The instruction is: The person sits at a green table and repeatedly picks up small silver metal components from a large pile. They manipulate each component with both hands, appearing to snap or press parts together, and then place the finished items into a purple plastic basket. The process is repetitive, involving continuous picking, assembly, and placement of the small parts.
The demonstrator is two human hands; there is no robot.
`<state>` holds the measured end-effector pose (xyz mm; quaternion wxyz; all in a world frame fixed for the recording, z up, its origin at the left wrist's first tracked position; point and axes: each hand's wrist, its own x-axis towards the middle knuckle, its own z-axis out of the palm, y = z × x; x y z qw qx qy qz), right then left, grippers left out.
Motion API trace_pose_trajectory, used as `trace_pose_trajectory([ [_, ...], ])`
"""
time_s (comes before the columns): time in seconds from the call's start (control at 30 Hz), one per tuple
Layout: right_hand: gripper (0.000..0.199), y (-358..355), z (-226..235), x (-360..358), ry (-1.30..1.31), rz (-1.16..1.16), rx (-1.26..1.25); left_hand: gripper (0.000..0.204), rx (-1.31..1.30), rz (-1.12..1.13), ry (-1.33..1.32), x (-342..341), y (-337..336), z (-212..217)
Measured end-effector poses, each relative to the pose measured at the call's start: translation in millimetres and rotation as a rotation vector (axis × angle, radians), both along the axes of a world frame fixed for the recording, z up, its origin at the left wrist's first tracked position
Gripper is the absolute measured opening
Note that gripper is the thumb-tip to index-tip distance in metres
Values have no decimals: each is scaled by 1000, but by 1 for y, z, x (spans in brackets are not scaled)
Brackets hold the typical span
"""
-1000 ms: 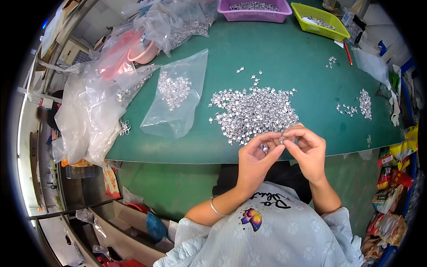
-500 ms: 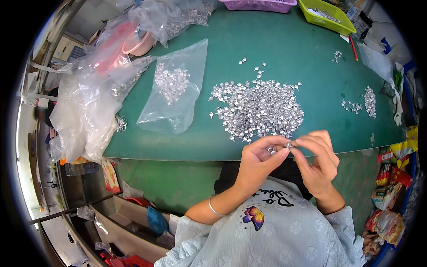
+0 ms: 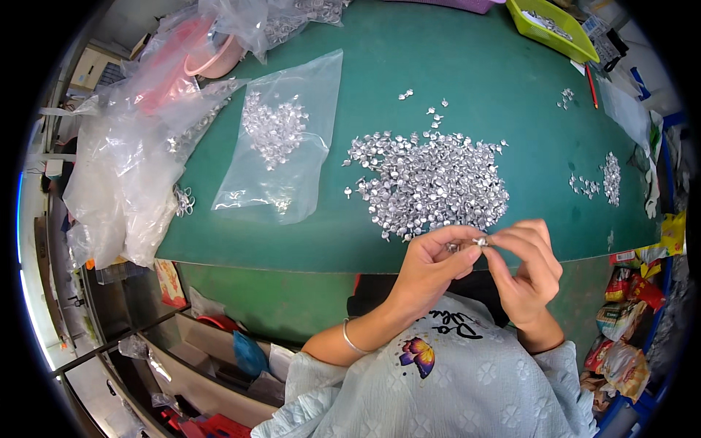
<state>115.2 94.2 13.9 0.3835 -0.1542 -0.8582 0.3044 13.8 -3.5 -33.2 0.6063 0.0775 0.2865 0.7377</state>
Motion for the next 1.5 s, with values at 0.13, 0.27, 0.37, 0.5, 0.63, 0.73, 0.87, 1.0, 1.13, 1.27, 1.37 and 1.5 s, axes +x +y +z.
trace_pose_trajectory([
  [0.13,23,6,-2,-10,-18,-11,10,21,-30,-16,12,-11,5,-4],
  [0.27,24,12,-1,-21,-40,-1,34,21,-25,10,65,-21,14,0],
  [0.37,26,16,-1,-28,-56,5,37,21,-32,-7,64,-28,17,-4],
  [0.5,27,19,-2,-32,-78,-1,44,20,-31,-44,52,-35,20,-6],
  [0.63,26,17,1,-31,-88,-18,54,20,1,-46,43,-37,23,0],
  [0.73,26,12,5,-28,-96,-34,61,21,34,-72,8,-34,21,1],
  [0.87,23,6,2,-24,-82,-82,48,22,34,-84,8,-28,17,-4],
  [1.0,14,45,-30,-16,-101,-297,-50,24,-105,-37,77,-22,17,-3],
  [1.13,8,149,-78,7,-144,-551,-14,20,-103,-111,88,-19,14,-7],
  [1.27,9,264,-107,28,-145,-799,61,19,-141,-137,148,-18,20,-7],
  [1.37,10,310,-110,35,-135,-890,97,19,-162,-96,140,-18,23,-12],
  [1.5,11,331,-110,32,-154,-860,123,20,-197,-132,-10,-17,34,-6],
])
